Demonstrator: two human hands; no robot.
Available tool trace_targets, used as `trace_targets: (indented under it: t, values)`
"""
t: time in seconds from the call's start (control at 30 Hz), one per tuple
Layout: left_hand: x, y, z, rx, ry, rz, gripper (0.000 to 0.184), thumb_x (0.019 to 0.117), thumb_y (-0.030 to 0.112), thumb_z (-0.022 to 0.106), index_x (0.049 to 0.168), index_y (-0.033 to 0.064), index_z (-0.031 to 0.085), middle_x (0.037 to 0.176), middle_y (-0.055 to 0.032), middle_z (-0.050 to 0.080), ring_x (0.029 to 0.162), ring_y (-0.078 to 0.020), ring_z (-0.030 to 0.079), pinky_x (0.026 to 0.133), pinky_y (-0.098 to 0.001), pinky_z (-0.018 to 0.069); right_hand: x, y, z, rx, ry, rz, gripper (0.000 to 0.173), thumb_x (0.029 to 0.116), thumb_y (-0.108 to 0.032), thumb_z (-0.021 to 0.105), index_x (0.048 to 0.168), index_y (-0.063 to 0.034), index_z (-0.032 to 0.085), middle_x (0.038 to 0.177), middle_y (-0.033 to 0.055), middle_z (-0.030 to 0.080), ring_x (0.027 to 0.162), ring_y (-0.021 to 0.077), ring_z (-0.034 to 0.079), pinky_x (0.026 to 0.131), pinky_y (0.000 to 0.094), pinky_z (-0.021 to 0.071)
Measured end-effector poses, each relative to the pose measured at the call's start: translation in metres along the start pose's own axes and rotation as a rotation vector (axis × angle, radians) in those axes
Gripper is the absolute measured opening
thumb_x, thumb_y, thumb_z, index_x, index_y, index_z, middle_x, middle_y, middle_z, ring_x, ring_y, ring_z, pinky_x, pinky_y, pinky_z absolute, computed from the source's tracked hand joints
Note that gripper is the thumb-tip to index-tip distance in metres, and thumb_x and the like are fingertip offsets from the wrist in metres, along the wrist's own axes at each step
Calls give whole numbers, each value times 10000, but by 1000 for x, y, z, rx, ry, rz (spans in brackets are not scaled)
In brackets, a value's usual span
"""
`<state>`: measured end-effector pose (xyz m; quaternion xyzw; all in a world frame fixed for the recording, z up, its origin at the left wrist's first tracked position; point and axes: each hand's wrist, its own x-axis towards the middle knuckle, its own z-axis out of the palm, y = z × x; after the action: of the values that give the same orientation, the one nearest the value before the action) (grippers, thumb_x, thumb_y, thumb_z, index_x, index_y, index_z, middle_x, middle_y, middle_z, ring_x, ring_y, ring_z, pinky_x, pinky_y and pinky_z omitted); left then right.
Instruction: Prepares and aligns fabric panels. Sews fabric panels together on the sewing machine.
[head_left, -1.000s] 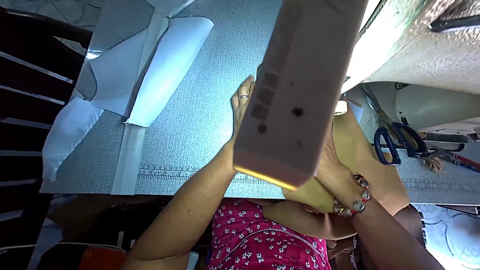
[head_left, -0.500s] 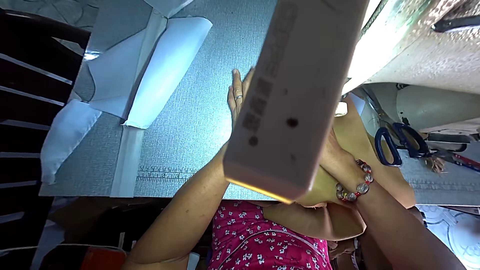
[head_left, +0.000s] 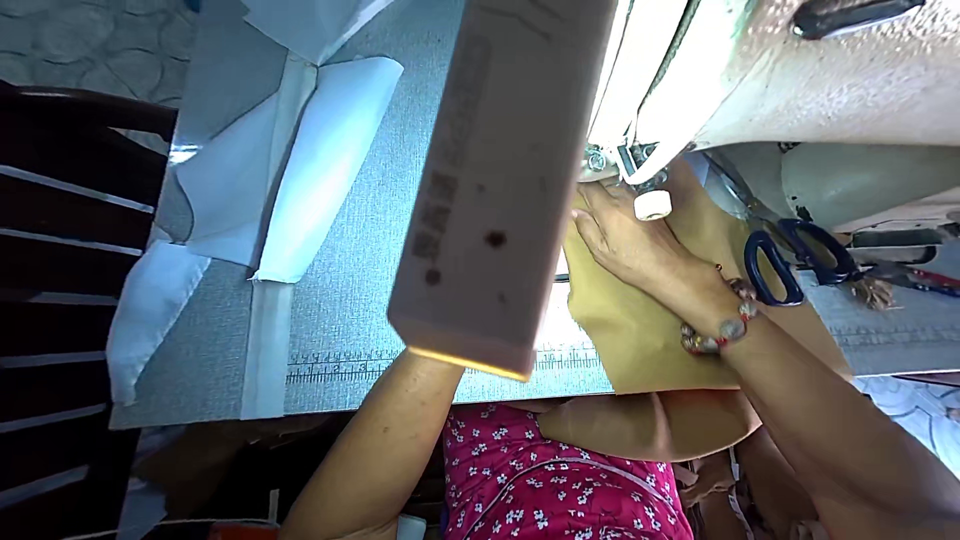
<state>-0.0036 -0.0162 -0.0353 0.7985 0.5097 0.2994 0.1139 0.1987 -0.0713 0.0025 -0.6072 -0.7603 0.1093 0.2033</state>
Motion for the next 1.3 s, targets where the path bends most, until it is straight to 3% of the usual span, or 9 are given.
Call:
trace_targets:
  t: [0.1, 0.2, 0.3, 0.4, 0.8, 0.97, 1.1, 1.2, 1.3]
  values:
    - [0, 2, 0, 19, -6, -10, 1071, 784, 796, 649, 1605, 187, 328, 1670, -106, 309, 1568, -386, 164, 1241, -636, 71, -47, -31, -24, -47, 32, -8, 504, 1085, -319, 433, 1515, -63, 490, 1571, 197, 448, 1503, 387, 347, 1225, 573, 262]
    - [-3, 1, -2, -5, 12, 71, 928, 843, 736, 636, 1538, 154, 434, 1604, -145, 412, 1531, -431, 246, 1216, -666, 124, -111, -39, -18, 6, 284, -79, 381, 1046, -316, 512, 1324, -114, 676, 1415, 155, 605, 1378, 336, 508, 1097, 526, 419]
    - [-18, 15, -34, -75, -75, 188, 334, 991, 379, 635, 1210, 135, 701, 1306, -90, 675, 1320, -340, 548, 1110, -587, 368, -166, -29, -15, -55, 454, 0, 260, 1047, -364, 552, 1141, -184, 714, 1207, 95, 691, 1248, 248, 585, 1050, 425, 433]
    - [-35, 42, -67, -103, -307, 277, 215, 1004, 97, 567, 1078, 42, 761, 1139, -141, 729, 1151, -356, 653, 996, -571, 469, -193, 7, -41, -114, 561, 198, 253, 1000, -196, 581, 1047, -7, 744, 1114, 205, 707, 1124, 309, 631, 986, 409, 466]
    - [-67, 37, -48, -125, -248, 422, 365, 981, 89, 484, 1247, 55, 733, 1394, -124, 648, 1387, -462, 487, 1124, -678, 318, -187, 44, -62, -379, 190, 317, 535, 1078, -347, 400, 1487, -23, 514, 1576, 190, 453, 1502, 460, 317, 1196, 687, 195]
    - [-55, 40, -51, -98, -298, 484, 371, 971, 51, 486, 1232, 107, 744, 1415, -97, 638, 1412, -458, 460, 1141, -667, 310, -237, 20, -32, -95, 566, 545, 544, 995, -288, 595, 1315, 146, 532, 1352, 397, 515, 1294, 503, 492, 1059, 570, 417]
    - [-45, 39, -47, -86, -329, 535, 374, 971, 61, 474, 1209, 149, 748, 1377, -93, 663, 1400, -465, 471, 1128, -701, 290, -249, 14, -3, 66, 789, 564, 727, 946, -268, 702, 1367, 188, 325, 1407, 394, 393, 1355, 321, 436, 1075, 333, 424]
    - [-40, 35, -45, -87, -306, 579, 360, 978, 84, 463, 1167, 168, 758, 1282, -96, 699, 1350, -440, 518, 1118, -667, 320, -241, 9, -11, -29, 682, 647, 723, 931, -276, 678, 1390, 208, 399, 1341, 427, 475, 1258, 406, 497, 1043, 395, 439]
    - [-37, 32, -48, -107, -308, 602, 339, 966, 64, 464, 1091, 144, 768, 1286, -77, 706, 1367, -430, 510, 1141, -665, 297, -236, 4, -29, -135, 518, 572, 381, 960, -236, 646, 1053, 129, 698, 981, 312, 659, 996, 448, 596, 959, 561, 393]
